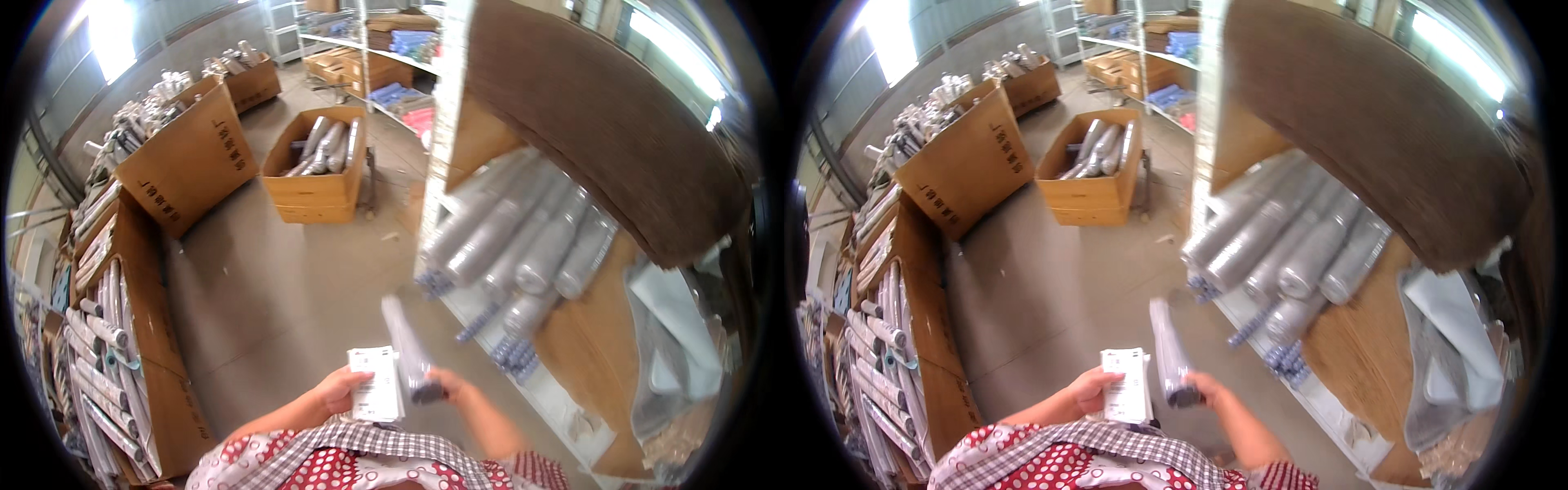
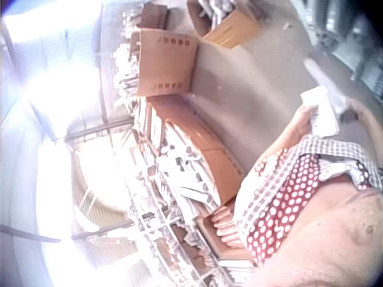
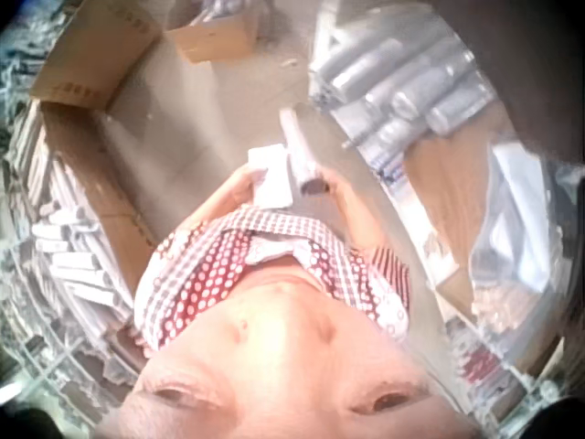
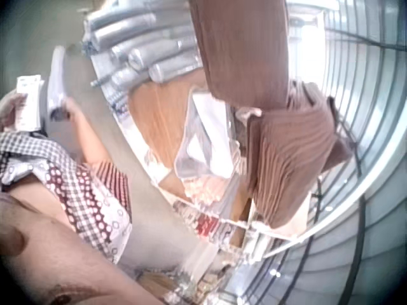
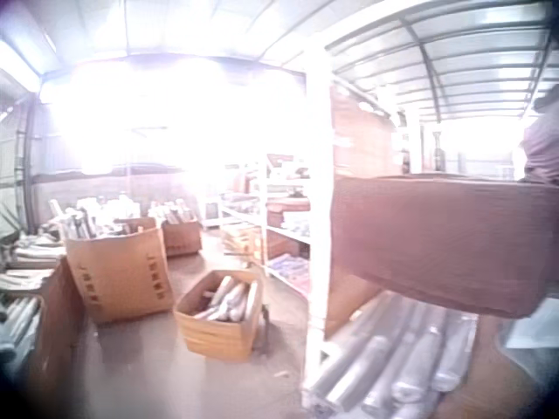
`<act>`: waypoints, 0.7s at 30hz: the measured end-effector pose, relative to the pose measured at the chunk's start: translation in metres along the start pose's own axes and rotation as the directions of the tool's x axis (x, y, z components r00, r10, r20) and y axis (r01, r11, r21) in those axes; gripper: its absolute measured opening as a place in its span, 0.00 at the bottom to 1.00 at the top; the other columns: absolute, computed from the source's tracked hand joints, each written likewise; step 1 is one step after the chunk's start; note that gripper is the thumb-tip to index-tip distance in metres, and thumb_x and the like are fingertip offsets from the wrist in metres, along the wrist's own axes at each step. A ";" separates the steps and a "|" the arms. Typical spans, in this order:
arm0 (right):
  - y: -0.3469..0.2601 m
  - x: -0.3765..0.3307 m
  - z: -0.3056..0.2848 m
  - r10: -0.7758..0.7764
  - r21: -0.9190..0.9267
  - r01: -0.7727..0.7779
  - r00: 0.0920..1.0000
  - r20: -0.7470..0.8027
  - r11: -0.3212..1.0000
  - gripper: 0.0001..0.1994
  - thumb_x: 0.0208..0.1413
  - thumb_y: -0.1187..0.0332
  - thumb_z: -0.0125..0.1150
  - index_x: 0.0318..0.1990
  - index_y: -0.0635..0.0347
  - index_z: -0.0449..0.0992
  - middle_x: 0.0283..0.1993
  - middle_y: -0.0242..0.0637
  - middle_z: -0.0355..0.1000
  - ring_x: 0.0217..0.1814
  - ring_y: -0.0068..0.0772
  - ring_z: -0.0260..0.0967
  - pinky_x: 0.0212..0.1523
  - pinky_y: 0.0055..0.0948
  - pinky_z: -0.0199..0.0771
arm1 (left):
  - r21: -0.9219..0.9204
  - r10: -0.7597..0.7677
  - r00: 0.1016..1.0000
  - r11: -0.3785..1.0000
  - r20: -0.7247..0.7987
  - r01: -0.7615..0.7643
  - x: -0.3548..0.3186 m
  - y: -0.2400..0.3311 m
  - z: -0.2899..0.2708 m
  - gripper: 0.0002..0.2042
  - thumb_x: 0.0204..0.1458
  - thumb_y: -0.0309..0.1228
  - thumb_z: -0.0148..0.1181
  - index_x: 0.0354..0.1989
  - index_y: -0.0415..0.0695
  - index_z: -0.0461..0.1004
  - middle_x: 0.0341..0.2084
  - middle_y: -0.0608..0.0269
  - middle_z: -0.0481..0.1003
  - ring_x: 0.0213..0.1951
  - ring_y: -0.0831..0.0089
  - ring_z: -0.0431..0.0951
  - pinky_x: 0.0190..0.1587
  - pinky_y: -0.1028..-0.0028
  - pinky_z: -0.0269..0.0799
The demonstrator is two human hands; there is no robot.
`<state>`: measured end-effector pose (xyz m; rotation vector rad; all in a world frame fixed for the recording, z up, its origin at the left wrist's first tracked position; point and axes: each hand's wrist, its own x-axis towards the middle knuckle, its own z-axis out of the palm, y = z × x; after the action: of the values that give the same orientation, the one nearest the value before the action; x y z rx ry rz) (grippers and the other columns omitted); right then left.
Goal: The person picks various rolled and flat textile products from shelves, placing them into a box while referring to a paper list.
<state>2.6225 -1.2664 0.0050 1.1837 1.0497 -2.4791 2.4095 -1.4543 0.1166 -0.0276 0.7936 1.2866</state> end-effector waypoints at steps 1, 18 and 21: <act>-0.064 0.014 0.040 -0.045 -0.011 0.045 0.998 -0.043 0.999 0.19 0.57 0.64 0.52 0.54 0.64 0.69 0.46 0.40 0.75 0.42 0.31 0.77 0.42 0.32 0.80 | -0.062 0.057 0.998 0.996 -0.033 -0.059 -0.019 0.016 -0.023 0.17 0.55 0.26 0.54 0.54 0.39 0.66 0.45 0.54 0.75 0.46 0.60 0.77 0.50 0.56 0.74; -0.141 0.035 0.258 -0.641 -0.645 0.640 0.711 0.289 0.419 0.27 0.46 0.58 0.71 0.49 0.64 0.69 0.45 0.39 0.71 0.47 0.29 0.69 0.45 0.30 0.73 | 0.032 0.507 0.814 0.853 -0.282 -0.521 -0.058 0.111 -0.077 0.17 0.51 0.23 0.59 0.50 0.39 0.68 0.43 0.57 0.75 0.44 0.66 0.77 0.48 0.64 0.75; -0.107 0.019 0.237 -0.765 -0.564 0.639 0.644 0.021 0.522 0.15 0.46 0.64 0.72 0.37 0.62 0.74 0.29 0.30 0.73 0.31 0.19 0.68 0.32 0.22 0.72 | 0.150 0.494 0.837 0.869 -0.236 -0.471 -0.034 0.103 -0.047 0.17 0.51 0.24 0.60 0.50 0.37 0.68 0.42 0.58 0.75 0.43 0.67 0.77 0.46 0.67 0.74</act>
<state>2.4198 -1.3468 0.1473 0.9719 2.5388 -2.2294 2.2955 -1.4708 0.1415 0.0763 1.1375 1.7528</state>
